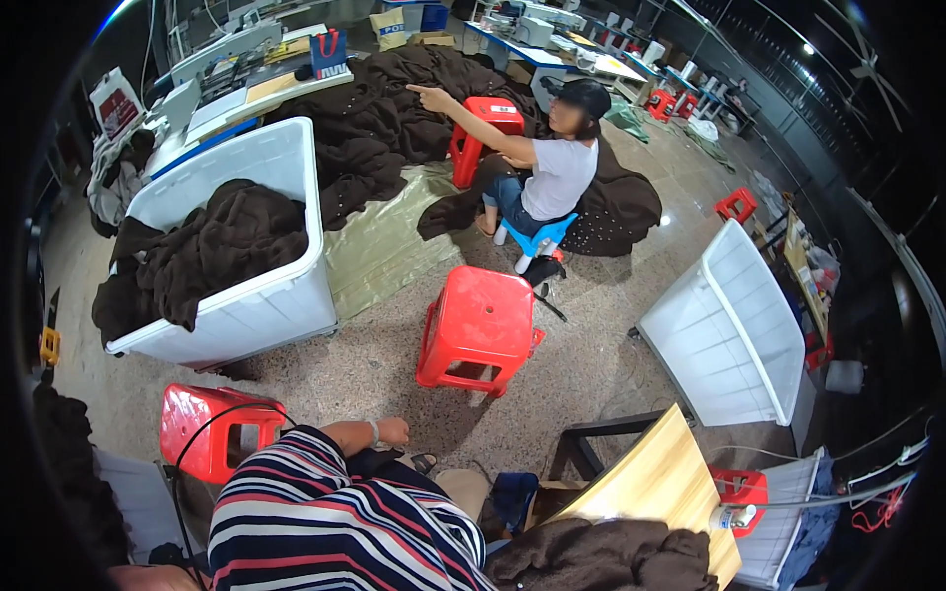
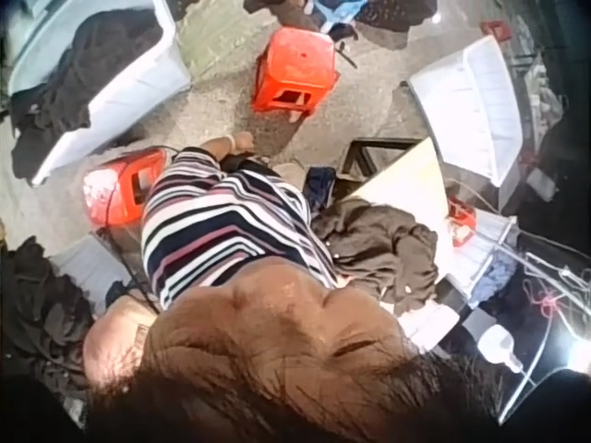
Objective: Trimming threads and excess fabric from brown fleece garments using scissors.
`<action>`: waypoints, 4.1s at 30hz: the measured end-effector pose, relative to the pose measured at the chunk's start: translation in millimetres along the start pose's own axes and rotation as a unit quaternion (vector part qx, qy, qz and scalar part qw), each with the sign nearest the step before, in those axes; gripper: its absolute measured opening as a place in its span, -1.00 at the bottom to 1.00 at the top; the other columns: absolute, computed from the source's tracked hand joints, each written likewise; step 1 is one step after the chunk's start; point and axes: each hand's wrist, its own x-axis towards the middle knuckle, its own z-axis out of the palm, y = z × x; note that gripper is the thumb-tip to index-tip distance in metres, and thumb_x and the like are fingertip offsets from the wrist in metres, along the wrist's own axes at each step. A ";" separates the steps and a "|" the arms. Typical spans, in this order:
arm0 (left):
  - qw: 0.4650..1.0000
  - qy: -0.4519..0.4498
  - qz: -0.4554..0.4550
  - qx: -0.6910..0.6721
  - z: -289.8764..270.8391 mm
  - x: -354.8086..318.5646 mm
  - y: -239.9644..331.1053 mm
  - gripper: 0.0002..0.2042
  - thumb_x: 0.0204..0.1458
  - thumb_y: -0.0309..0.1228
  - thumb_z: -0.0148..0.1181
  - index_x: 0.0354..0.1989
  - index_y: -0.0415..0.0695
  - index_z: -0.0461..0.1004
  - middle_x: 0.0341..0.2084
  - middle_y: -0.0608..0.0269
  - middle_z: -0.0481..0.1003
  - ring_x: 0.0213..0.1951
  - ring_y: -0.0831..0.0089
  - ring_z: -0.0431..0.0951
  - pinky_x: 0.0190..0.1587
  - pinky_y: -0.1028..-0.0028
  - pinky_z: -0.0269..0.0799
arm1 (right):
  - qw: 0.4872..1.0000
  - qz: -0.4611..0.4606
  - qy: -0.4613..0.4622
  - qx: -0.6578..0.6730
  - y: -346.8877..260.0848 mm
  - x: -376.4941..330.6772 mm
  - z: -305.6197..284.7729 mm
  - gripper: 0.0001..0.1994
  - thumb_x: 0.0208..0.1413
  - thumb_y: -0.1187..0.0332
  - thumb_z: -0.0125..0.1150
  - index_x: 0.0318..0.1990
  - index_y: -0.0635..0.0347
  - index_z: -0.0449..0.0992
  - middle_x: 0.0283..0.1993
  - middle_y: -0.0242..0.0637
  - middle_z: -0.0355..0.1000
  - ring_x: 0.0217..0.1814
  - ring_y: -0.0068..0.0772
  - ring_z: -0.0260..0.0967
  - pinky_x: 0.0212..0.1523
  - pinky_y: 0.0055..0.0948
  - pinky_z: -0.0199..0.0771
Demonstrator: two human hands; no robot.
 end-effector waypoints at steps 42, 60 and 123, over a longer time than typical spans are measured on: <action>0.998 -0.027 0.017 0.047 3.6 -19.0 -17.3 -0.67 -0.13 -0.17 0.10 -0.41 -0.20 0.59 -0.43 -0.13 0.54 -0.30 -0.04 0.56 -0.20 0.10 0.44 | 0.994 0.004 0.108 -0.005 -132.0 9.7 36.8 -0.49 0.08 0.36 0.06 0.25 0.16 0.29 -0.16 0.05 0.48 -0.22 0.00 0.44 -0.14 -0.19 0.42; 0.997 -0.059 0.026 0.051 -1.1 -15.3 -2.7 -0.70 -0.19 -0.19 0.09 -0.48 -0.20 0.56 -0.48 -0.13 0.53 -0.33 -0.06 0.55 -0.22 0.09 0.45 | 0.983 0.095 0.126 -0.096 -33.8 -47.9 -14.9 -0.49 0.07 0.37 0.08 0.23 0.20 0.31 -0.18 0.08 0.49 -0.21 0.04 0.44 -0.13 -0.17 0.41; 0.966 -0.156 0.169 0.122 -22.3 22.4 47.2 -0.68 -0.01 -0.14 0.10 -0.39 -0.18 0.55 -0.49 -0.05 0.53 -0.35 0.07 0.57 -0.25 0.16 0.43 | 0.919 0.381 0.093 0.035 5.4 -74.2 -8.7 -0.43 0.24 -0.02 -0.06 0.36 -0.08 0.14 0.09 -0.03 0.34 0.01 -0.06 0.36 0.08 -0.10 0.28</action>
